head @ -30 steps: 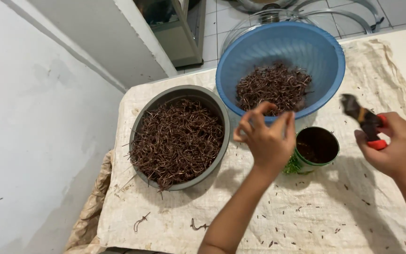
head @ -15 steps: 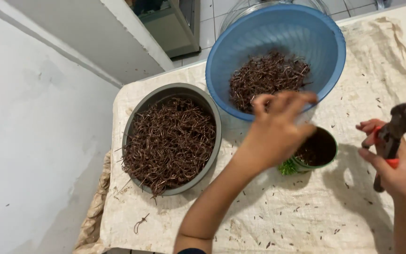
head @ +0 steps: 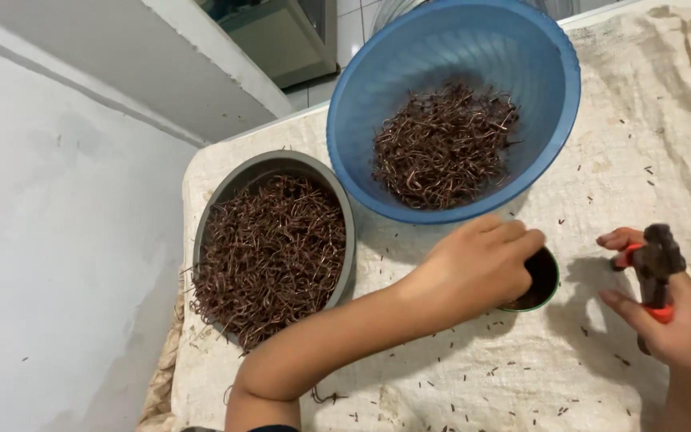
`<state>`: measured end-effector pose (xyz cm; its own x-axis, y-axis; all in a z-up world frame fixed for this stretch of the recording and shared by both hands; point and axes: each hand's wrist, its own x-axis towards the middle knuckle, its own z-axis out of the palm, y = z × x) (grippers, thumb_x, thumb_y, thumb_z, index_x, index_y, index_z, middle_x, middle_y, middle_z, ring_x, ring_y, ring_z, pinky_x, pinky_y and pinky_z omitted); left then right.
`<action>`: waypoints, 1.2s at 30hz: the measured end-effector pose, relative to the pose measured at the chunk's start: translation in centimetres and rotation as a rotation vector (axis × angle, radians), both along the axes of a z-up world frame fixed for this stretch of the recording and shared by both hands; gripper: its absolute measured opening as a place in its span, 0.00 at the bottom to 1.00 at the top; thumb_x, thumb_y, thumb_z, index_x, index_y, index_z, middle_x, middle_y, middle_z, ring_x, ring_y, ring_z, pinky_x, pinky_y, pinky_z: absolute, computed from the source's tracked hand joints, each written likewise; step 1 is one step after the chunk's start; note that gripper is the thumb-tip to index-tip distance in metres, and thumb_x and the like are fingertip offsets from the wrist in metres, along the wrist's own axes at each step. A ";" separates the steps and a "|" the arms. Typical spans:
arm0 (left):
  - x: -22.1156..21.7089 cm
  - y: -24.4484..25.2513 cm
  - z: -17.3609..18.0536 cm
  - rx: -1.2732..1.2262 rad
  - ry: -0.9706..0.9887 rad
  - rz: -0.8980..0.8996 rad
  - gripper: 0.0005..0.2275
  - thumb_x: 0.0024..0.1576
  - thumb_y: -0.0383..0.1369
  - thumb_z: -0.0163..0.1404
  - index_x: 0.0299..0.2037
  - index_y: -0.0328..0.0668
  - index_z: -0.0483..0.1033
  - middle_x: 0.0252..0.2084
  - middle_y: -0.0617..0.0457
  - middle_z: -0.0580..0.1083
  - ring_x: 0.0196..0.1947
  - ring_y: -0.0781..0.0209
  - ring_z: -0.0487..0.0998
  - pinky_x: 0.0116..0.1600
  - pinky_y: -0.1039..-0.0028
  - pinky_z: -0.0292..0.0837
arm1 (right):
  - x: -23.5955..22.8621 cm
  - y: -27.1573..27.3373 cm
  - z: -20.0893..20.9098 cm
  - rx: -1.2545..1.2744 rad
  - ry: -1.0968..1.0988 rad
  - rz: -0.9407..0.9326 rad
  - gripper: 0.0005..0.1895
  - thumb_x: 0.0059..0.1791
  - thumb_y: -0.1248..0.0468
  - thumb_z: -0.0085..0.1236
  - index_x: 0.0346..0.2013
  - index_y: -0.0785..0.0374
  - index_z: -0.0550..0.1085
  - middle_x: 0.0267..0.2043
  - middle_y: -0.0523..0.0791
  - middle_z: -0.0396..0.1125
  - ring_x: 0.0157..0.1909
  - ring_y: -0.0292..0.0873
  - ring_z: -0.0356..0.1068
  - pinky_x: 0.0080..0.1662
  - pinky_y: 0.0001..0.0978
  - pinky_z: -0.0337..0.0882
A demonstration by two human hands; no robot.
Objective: Cutting small brown twigs with wire cutters and placing them into a small green pot
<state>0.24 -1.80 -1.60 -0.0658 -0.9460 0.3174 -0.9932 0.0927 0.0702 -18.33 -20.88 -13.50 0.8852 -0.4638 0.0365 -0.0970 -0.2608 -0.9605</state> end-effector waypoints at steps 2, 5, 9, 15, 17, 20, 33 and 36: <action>0.3 0.0 -0.3 0.266 -0.008 0.051 0.04 0.44 0.23 0.60 0.21 0.42 0.81 0.38 0.51 0.76 0.41 0.51 0.77 0.47 0.65 0.70 | -0.5 -0.3 -0.8 0.006 -0.074 0.048 0.21 0.45 0.72 0.56 0.52 0.67 0.66 0.63 0.53 0.62 0.70 0.51 0.62 0.73 0.46 0.59; 0.8 0.0 0.2 0.327 0.086 0.005 0.06 0.43 0.21 0.59 0.17 0.42 0.77 0.34 0.51 0.72 0.34 0.49 0.73 0.38 0.61 0.69 | -0.7 -0.1 -0.7 0.033 -0.048 0.001 0.26 0.44 0.73 0.56 0.57 0.69 0.67 0.64 0.51 0.64 0.74 0.49 0.60 0.70 0.39 0.59; 1.7 1.0 3.7 0.288 0.092 -0.003 0.04 0.47 0.28 0.58 0.22 0.46 0.78 0.43 0.50 0.73 0.43 0.47 0.72 0.47 0.60 0.64 | -0.8 0.0 -0.6 0.024 -0.163 -0.005 0.26 0.42 0.72 0.57 0.55 0.72 0.65 0.62 0.57 0.63 0.73 0.56 0.62 0.79 0.54 0.58; 1.7 1.9 3.1 0.155 0.035 0.098 0.03 0.43 0.29 0.59 0.20 0.46 0.78 0.43 0.51 0.72 0.47 0.52 0.73 0.48 0.64 0.63 | -1.6 -1.1 -3.1 0.062 -0.118 0.040 0.34 0.39 0.76 0.56 0.60 0.73 0.62 0.64 0.56 0.61 0.77 0.55 0.59 0.75 0.46 0.64; 1.6 2.1 3.4 0.366 0.354 -0.012 0.05 0.51 0.23 0.58 0.27 0.35 0.75 0.36 0.48 0.72 0.37 0.48 0.75 0.41 0.57 0.72 | -2.1 -1.9 -4.6 0.038 -0.134 0.098 0.35 0.38 0.73 0.56 0.60 0.73 0.60 0.64 0.57 0.59 0.73 0.55 0.61 0.73 0.46 0.65; 1.2 2.1 2.5 0.339 0.344 -0.088 0.05 0.52 0.18 0.50 0.30 0.39 0.74 0.32 0.48 0.69 0.32 0.47 0.68 0.44 0.60 0.60 | -1.9 -1.4 -3.4 0.063 -0.089 0.072 0.35 0.36 0.74 0.57 0.58 0.72 0.63 0.63 0.56 0.61 0.72 0.53 0.62 0.76 0.45 0.63; -3.8 -9.5 -13.2 1.676 -0.062 -0.239 0.25 0.51 0.40 0.62 0.61 0.67 0.74 0.67 0.83 0.63 0.67 0.68 0.64 0.50 0.51 0.79 | -1.5 -1.0 -2.9 0.026 -0.016 0.069 0.36 0.35 0.73 0.60 0.58 0.69 0.64 0.65 0.54 0.61 0.71 0.51 0.63 0.72 0.44 0.64; -4.5 -9.1 -13.8 1.517 0.256 0.202 0.22 0.56 0.41 0.55 0.64 0.68 0.75 0.71 0.68 0.64 0.74 0.51 0.56 0.61 0.49 0.67 | -1.6 -1.1 -3.2 -0.030 -0.071 0.089 0.34 0.36 0.70 0.60 0.57 0.69 0.66 0.63 0.53 0.63 0.72 0.50 0.63 0.75 0.42 0.61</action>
